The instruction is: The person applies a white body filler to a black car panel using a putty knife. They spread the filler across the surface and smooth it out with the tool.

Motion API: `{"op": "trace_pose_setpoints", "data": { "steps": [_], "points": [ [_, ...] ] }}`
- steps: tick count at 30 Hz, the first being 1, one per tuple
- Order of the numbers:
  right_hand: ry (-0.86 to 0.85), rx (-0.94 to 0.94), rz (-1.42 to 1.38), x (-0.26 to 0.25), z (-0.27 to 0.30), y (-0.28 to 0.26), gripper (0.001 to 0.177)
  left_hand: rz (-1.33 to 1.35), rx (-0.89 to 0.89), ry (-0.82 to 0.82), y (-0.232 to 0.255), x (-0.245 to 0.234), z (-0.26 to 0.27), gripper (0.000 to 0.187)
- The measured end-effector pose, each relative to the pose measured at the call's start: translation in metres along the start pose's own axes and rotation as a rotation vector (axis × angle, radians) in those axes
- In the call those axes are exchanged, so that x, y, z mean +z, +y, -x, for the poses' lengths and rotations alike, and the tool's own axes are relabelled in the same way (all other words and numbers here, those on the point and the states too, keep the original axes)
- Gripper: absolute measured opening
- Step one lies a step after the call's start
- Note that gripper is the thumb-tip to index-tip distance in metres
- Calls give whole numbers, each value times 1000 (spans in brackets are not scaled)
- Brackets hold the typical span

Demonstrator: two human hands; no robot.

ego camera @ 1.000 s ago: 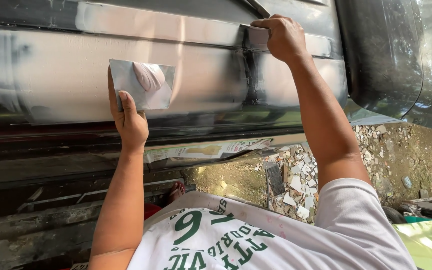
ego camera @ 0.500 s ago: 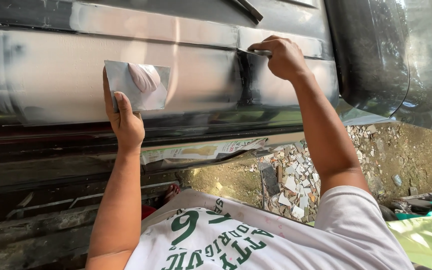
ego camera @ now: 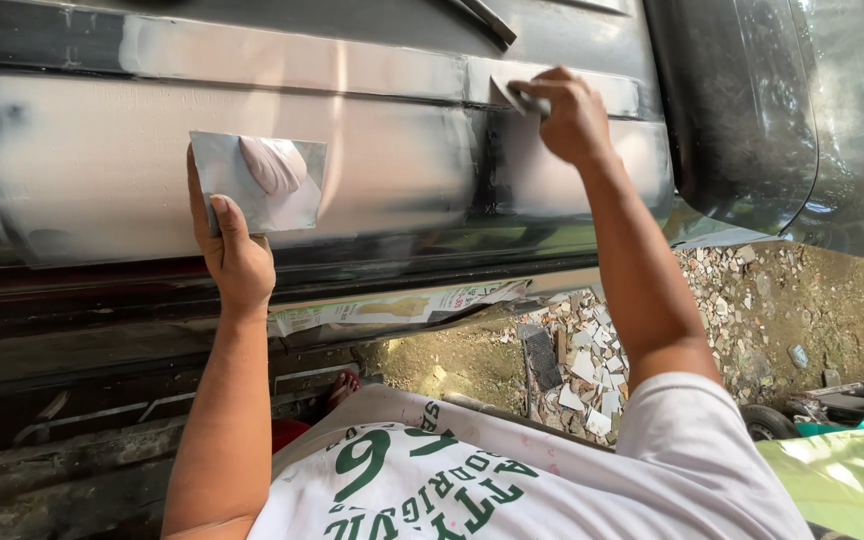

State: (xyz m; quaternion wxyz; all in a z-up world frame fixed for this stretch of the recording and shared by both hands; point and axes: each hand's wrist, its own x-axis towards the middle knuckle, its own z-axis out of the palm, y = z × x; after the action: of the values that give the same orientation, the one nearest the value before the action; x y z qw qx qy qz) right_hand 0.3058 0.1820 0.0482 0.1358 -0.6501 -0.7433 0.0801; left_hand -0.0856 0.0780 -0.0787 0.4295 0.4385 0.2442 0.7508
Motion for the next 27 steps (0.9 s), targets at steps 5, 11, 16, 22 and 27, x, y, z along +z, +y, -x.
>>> {"op": "trace_pose_setpoints", "data": {
  "steps": [5, 11, 16, 22, 27],
  "points": [
    [18, -41, -13, -9, 14, 10, 68, -78, 35, 11, -6, -5, 2, 45],
    [25, -49, 107, 2, -32, 24, 67, -149, 48, 22, -7, -8, 5, 45],
    [-11, -40, 148, 1, -43, 14, 70, -106, 33, 16, 3, 2, 0, 49],
    [-91, 1, 66, -8, -21, -7, 68, -132, 68, 19, -4, -4, 3, 46],
    [-73, -58, 86, -11, 10, -4, 74, -115, 65, 38, -7, -5, 3, 47]
  ]
}}
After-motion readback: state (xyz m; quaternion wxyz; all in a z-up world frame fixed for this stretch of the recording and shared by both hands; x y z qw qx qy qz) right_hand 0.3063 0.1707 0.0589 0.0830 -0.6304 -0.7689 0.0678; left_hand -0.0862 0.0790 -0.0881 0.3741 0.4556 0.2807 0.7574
